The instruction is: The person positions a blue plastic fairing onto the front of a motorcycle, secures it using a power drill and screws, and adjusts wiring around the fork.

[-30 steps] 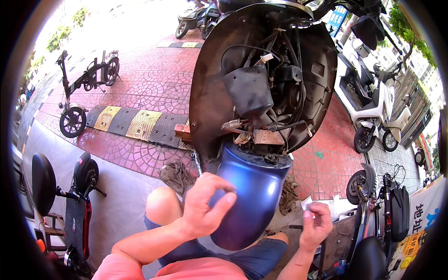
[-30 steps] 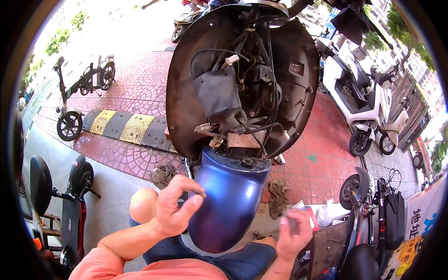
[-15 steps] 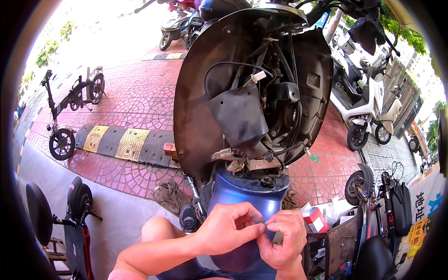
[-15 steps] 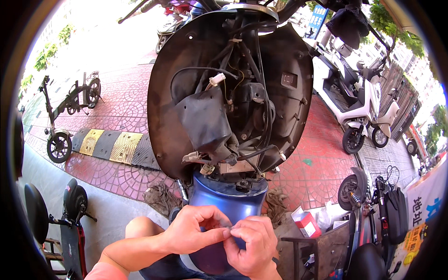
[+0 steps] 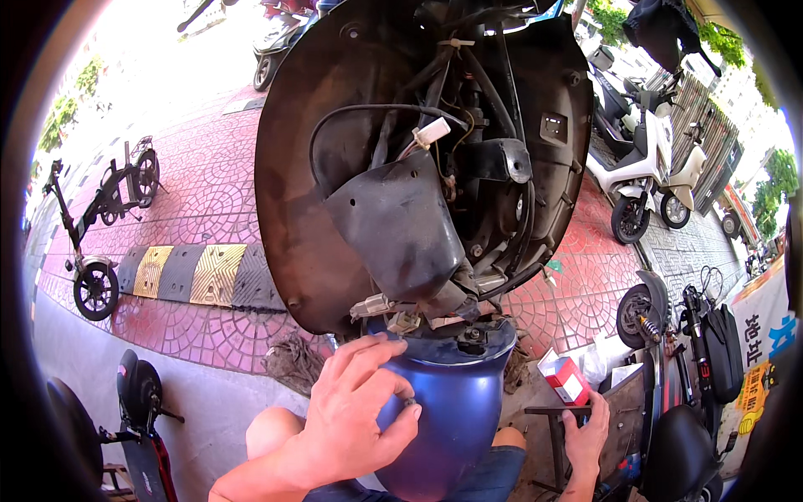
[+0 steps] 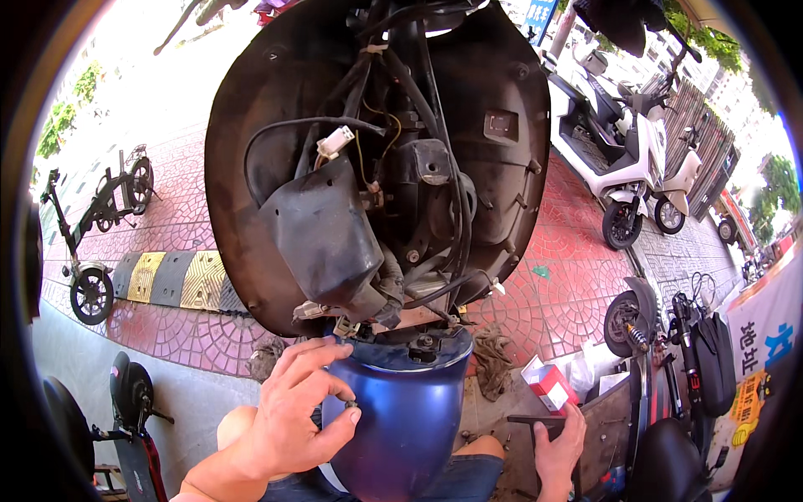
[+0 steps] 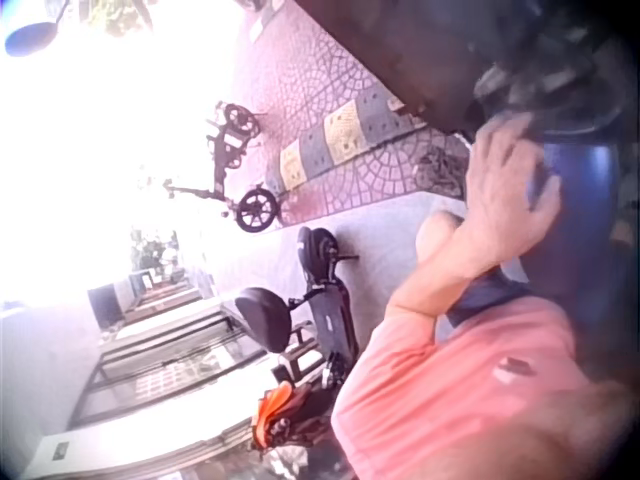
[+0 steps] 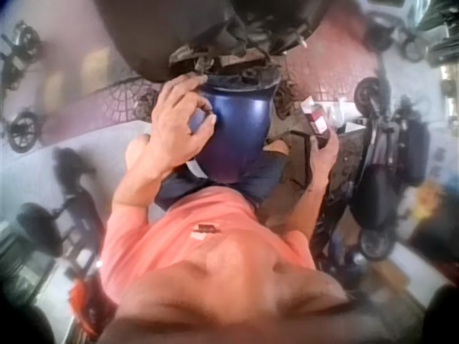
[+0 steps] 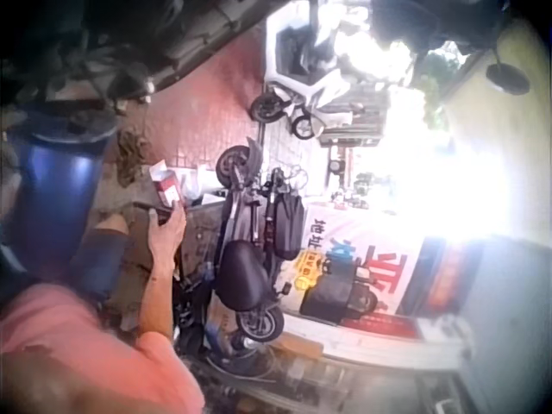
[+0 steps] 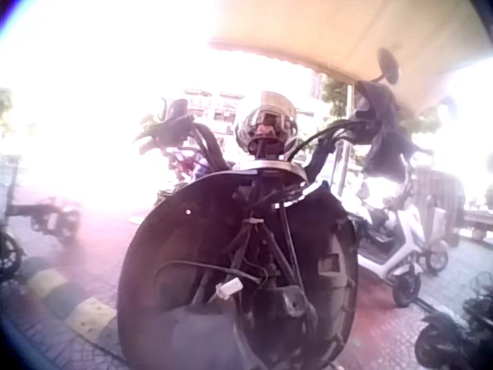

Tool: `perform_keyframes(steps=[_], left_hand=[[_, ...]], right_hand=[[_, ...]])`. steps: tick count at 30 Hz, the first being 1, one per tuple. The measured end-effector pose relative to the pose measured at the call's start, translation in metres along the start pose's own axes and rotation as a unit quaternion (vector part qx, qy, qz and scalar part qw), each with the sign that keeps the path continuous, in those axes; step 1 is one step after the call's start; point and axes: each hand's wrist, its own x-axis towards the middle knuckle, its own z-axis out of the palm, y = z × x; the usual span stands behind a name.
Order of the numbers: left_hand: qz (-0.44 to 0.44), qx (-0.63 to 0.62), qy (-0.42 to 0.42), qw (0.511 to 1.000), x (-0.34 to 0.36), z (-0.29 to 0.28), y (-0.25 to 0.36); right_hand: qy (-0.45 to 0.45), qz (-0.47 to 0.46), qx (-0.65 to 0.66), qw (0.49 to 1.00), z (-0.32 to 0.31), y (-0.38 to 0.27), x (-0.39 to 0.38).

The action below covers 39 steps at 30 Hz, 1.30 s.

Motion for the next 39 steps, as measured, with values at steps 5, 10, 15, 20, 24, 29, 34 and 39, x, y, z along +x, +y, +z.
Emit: perform_keyframes(steps=[5, 10, 15, 20, 24, 29, 34, 39], left_hand=[[0.006, 0.056, -0.038, 0.998, 0.010, 0.009, -0.013], [0.004, 0.058, -0.037, 0.998, 0.016, 0.012, -0.017], [0.003, 0.038, -0.040, 0.998, 0.021, 0.014, -0.022], [0.010, 0.055, -0.015, 0.998, 0.023, 0.014, -0.023], [0.004, 0.039, -0.018, 0.999, 0.029, 0.016, -0.028], [0.004, 0.067, -0.014, 0.998, 0.033, 0.017, -0.025], [0.018, 0.041, -0.030, 0.999, 0.033, 0.016, -0.030], [-0.002, 0.048, -0.008, 0.999, 0.032, 0.019, -0.027]], right_hand=[[-0.083, 0.172, -0.148, 0.970, 0.030, 0.124, -0.034], [-0.059, 0.175, -0.150, 0.971, 0.038, 0.130, -0.029], [-0.039, 0.161, -0.174, 0.971, 0.042, 0.132, -0.034], [-0.044, 0.170, -0.179, 0.968, 0.048, 0.107, -0.032], [-0.044, 0.175, -0.187, 0.966, 0.052, 0.107, -0.035], [-0.040, 0.174, -0.181, 0.967, 0.053, 0.098, -0.035], [-0.036, 0.174, -0.177, 0.968, 0.054, 0.097, -0.036], [-0.032, 0.176, -0.180, 0.967, 0.057, 0.099, -0.036]])
